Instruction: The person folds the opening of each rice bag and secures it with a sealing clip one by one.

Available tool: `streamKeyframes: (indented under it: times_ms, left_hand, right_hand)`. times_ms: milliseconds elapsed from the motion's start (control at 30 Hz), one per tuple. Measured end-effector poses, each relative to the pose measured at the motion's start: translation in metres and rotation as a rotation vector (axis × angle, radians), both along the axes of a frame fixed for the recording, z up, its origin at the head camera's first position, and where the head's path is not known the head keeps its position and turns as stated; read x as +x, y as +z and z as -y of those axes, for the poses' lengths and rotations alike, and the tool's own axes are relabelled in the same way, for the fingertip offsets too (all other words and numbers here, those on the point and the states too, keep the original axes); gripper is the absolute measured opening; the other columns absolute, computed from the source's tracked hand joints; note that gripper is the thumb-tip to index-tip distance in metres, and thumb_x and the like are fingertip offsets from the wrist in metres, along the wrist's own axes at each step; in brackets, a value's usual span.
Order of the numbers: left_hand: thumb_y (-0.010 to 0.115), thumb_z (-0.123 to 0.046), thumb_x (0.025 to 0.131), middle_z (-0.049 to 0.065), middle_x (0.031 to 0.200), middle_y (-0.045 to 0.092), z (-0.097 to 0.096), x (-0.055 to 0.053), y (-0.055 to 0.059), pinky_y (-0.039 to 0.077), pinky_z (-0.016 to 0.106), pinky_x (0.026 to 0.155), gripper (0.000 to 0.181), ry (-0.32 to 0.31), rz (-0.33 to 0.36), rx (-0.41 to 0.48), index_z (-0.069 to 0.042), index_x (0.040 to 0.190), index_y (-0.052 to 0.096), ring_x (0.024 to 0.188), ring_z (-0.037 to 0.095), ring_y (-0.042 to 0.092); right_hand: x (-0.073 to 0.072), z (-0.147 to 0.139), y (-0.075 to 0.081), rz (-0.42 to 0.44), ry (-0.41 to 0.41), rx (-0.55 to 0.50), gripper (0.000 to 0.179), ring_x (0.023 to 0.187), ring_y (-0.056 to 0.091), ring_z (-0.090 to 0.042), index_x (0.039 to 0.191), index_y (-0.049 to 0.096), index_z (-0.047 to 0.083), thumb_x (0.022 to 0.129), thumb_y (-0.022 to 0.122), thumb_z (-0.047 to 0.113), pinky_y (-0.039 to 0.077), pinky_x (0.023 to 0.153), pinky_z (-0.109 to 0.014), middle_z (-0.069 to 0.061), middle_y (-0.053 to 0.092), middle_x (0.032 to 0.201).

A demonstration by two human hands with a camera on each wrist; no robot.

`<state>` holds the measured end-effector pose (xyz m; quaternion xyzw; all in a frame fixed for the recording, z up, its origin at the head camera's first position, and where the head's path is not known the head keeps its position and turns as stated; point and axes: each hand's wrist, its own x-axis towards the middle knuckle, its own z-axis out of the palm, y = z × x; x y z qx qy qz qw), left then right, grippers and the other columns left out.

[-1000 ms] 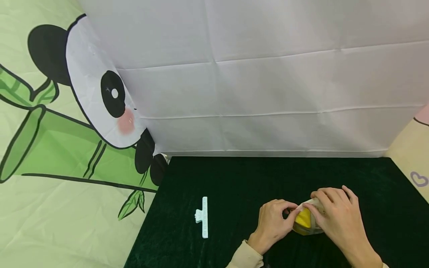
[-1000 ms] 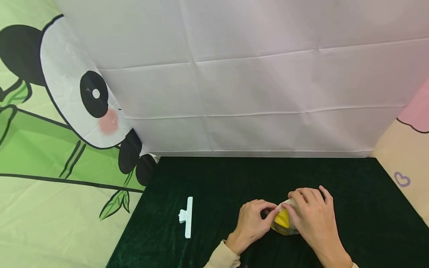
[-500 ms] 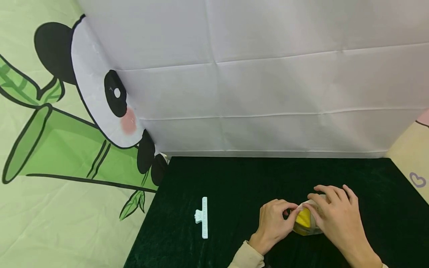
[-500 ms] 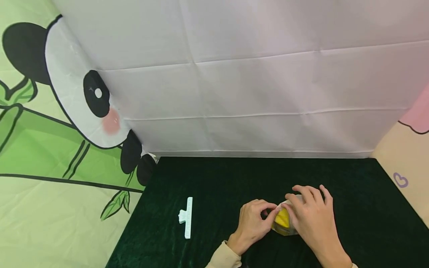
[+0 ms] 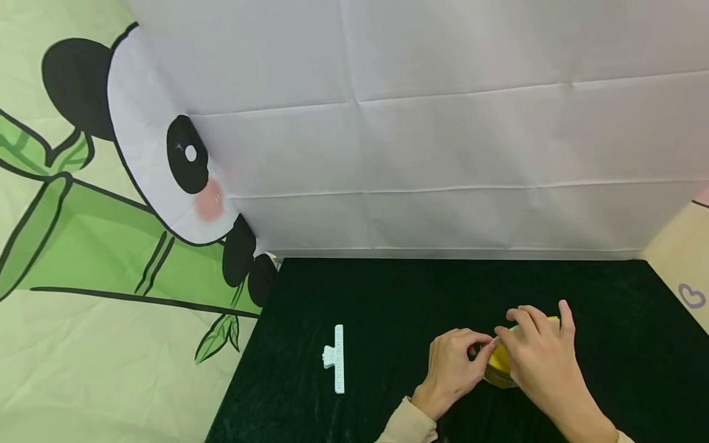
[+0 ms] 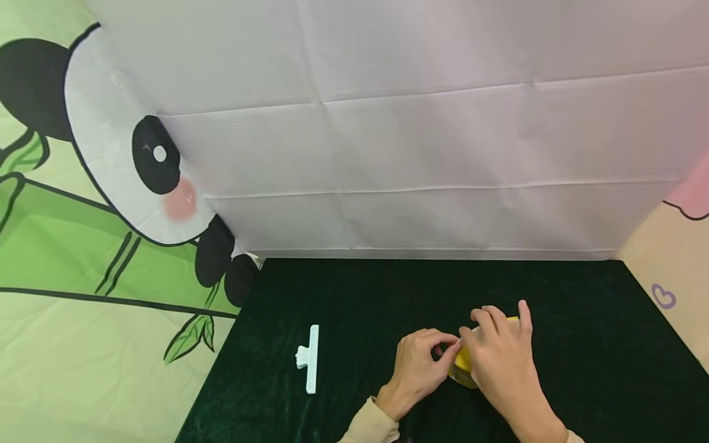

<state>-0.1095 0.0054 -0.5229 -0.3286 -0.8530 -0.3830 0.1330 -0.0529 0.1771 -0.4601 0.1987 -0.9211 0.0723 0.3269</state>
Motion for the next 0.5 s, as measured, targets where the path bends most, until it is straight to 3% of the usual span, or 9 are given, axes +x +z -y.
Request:
streamKeyframes:
  times_ms: [200, 500]
  left_hand:
    - [0.069, -0.030, 0.105, -0.012, 0.088, 0.077, 0.0002, 0.0001, -0.0001, 0.035, 0.002, 0.059, 0.017, 0.002, 0.035, -0.004, -0.021, 0.105, 0.083, 0.065, -0.014, 0.042]
    - [0.068, -0.034, 0.105, -0.013, 0.089, 0.077, 0.0011, -0.0020, 0.0041, 0.038, 0.003, 0.060, 0.019, -0.007, 0.087, -0.031, -0.023, 0.103, 0.083, 0.065, -0.015, 0.045]
  right_hand:
    - [-0.0038, 0.0055, -0.0034, -0.021, 0.039, 0.024, 0.028, 0.103, 0.057, -0.050, 0.083, 0.079, 0.002, 0.057, 0.088, -0.005, 0.017, 0.107, -0.090, -0.021, 0.067, 0.096]
    - [-0.0031, 0.0029, -0.0016, 0.012, 0.021, 0.029, 0.037, 0.105, 0.058, -0.049, 0.085, 0.079, 0.003, 0.053, 0.096, -0.005, 0.012, 0.113, -0.089, -0.020, 0.068, 0.095]
